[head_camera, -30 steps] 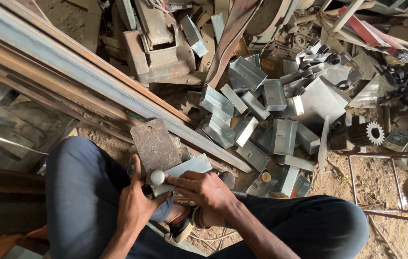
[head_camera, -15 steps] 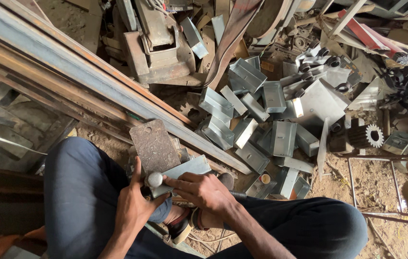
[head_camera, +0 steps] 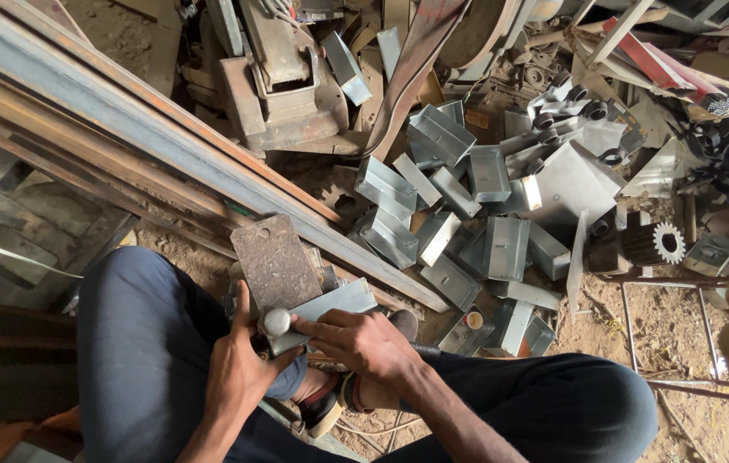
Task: The person uses a hammer to flatten and shape the sides and corners of several small metal boxes on a metal anvil.
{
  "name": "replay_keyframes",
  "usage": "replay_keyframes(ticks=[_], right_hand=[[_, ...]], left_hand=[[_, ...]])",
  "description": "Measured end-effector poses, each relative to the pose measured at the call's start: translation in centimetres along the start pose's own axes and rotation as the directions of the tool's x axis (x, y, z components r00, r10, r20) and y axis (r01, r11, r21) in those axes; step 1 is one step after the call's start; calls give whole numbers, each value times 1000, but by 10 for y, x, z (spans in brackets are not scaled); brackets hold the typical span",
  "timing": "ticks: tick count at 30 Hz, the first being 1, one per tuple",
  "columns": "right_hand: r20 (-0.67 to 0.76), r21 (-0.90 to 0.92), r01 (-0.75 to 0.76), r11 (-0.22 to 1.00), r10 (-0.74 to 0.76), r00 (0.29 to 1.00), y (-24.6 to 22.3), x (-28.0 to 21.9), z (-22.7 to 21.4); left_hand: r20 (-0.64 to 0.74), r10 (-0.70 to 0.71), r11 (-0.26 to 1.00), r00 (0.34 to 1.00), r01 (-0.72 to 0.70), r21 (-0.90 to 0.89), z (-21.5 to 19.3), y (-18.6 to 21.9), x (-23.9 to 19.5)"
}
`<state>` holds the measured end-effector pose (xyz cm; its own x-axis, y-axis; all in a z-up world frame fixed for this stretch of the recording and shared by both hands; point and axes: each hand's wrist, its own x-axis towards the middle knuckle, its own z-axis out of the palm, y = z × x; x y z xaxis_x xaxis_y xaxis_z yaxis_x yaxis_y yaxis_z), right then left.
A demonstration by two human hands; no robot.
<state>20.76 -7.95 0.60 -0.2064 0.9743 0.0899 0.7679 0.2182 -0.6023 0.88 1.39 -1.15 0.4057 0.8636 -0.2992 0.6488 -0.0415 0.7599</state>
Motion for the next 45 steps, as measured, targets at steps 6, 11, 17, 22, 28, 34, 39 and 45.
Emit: replay_keyframes(ticks=[6,11,17,22,28,34,39,45], right_hand=[[11,-4,-15,1000,15,1000,-2,1,-1],[12,-10,-29,1000,29,1000,-3,0,-3],[-34,-13,24,1000,-25,999,-2,2,1],[-20,-69,-12,998,10,1000,-6,2,-3],[-28,-83,22,996,-24,999,-3,0,0],[-32,-82,12,997,-15,999,-3,0,2],[-14,-63,-13,998,12,1000,-2,3,1],[32,-87,-12,996,15,999,0,3,2]], left_hand=[[4,-14,1000,1000,14,1,-1,2,-1],[-59,105,993,993,-108,-45,-1,3,-1],[10,-66,998,998,65,23,-3,8,-3],[-44,19,995,999,-24,-101,1,2,-3],[-57,26,998,998,-29,-59,4,-1,-3],[-65,67,995,996,-71,-68,5,-3,-2],[-31,69,997,997,-70,-35,4,-2,-2],[-23,66,998,998,-66,-17,2,-1,-1]])
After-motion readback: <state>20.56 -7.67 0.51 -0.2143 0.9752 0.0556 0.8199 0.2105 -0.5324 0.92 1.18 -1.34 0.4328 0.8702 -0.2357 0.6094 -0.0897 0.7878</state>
